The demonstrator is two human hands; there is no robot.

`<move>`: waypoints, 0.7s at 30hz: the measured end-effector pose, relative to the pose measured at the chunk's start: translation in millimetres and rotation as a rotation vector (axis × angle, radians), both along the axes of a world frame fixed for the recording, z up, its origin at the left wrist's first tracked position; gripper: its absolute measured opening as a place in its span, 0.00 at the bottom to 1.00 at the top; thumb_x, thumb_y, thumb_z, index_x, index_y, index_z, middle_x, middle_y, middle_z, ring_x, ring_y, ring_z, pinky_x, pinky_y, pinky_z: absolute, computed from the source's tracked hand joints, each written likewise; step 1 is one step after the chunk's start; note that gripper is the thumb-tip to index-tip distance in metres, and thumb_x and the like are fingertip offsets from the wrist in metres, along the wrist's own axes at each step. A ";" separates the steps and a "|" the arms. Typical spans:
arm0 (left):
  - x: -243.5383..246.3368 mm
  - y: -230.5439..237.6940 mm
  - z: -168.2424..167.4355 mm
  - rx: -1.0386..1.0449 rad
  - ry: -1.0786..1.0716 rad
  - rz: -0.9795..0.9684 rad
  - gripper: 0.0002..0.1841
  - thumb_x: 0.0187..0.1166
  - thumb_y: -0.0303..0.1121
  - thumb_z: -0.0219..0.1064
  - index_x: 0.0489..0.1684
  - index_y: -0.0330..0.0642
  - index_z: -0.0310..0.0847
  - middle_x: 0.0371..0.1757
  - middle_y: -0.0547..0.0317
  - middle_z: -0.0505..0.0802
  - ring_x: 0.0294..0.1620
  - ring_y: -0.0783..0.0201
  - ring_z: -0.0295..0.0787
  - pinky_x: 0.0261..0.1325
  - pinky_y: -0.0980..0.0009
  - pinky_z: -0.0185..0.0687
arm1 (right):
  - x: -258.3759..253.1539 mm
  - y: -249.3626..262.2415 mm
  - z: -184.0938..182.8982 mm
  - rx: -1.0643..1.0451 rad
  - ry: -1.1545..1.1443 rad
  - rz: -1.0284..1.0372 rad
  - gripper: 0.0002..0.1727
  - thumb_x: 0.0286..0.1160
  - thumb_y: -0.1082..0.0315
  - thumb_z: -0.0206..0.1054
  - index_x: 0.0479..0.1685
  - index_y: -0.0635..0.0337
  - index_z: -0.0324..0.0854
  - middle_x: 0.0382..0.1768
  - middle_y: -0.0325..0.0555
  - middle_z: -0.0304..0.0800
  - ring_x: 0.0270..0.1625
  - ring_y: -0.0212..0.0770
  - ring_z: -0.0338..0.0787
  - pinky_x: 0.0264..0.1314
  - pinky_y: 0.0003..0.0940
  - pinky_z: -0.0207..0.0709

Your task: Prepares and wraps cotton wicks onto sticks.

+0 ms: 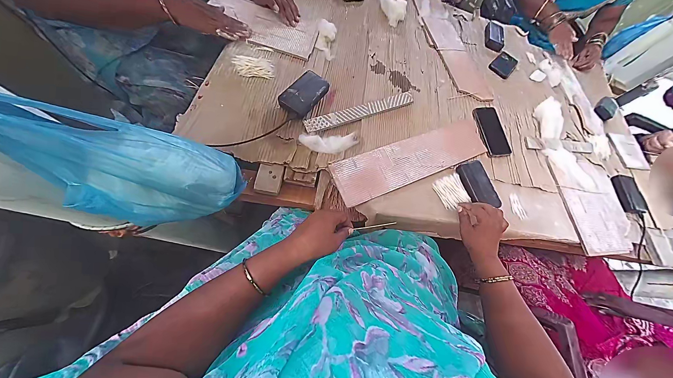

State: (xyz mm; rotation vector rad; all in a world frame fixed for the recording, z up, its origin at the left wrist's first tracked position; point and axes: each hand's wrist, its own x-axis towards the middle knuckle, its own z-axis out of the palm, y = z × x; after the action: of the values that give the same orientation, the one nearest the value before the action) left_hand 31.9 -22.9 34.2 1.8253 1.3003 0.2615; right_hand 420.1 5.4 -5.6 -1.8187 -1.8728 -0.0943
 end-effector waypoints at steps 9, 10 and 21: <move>0.6 7.4 -4.8 -0.074 -0.058 0.003 0.18 0.94 0.37 0.51 0.62 0.32 0.81 0.59 0.40 0.88 0.61 0.48 0.86 0.69 0.49 0.77 | -10.6 13.2 14.2 0.121 0.043 -0.116 0.17 0.81 0.60 0.62 0.49 0.61 0.94 0.51 0.62 0.93 0.64 0.71 0.84 0.66 0.74 0.62; 1.4 7.9 -6.7 -0.085 -0.073 0.023 0.18 0.95 0.37 0.49 0.64 0.31 0.79 0.59 0.38 0.87 0.61 0.47 0.86 0.70 0.49 0.77 | -15.6 21.2 21.2 0.171 0.037 -0.104 0.17 0.81 0.60 0.62 0.48 0.61 0.94 0.51 0.62 0.93 0.64 0.71 0.84 0.66 0.73 0.62; -16.4 26.9 -21.4 -0.029 -0.470 0.544 0.16 0.96 0.33 0.46 0.65 0.33 0.77 0.41 0.57 0.88 0.38 0.71 0.82 0.46 0.73 0.79 | -185.0 141.0 37.4 -0.046 -0.044 0.484 0.18 0.75 0.60 0.73 0.62 0.53 0.90 0.65 0.58 0.86 0.71 0.67 0.77 0.69 0.73 0.61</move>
State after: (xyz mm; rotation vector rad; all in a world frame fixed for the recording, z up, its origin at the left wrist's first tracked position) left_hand 15.5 4.0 12.8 1.2448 1.4126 0.9008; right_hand 235.1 146.5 31.8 -1.3511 -2.3057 0.0815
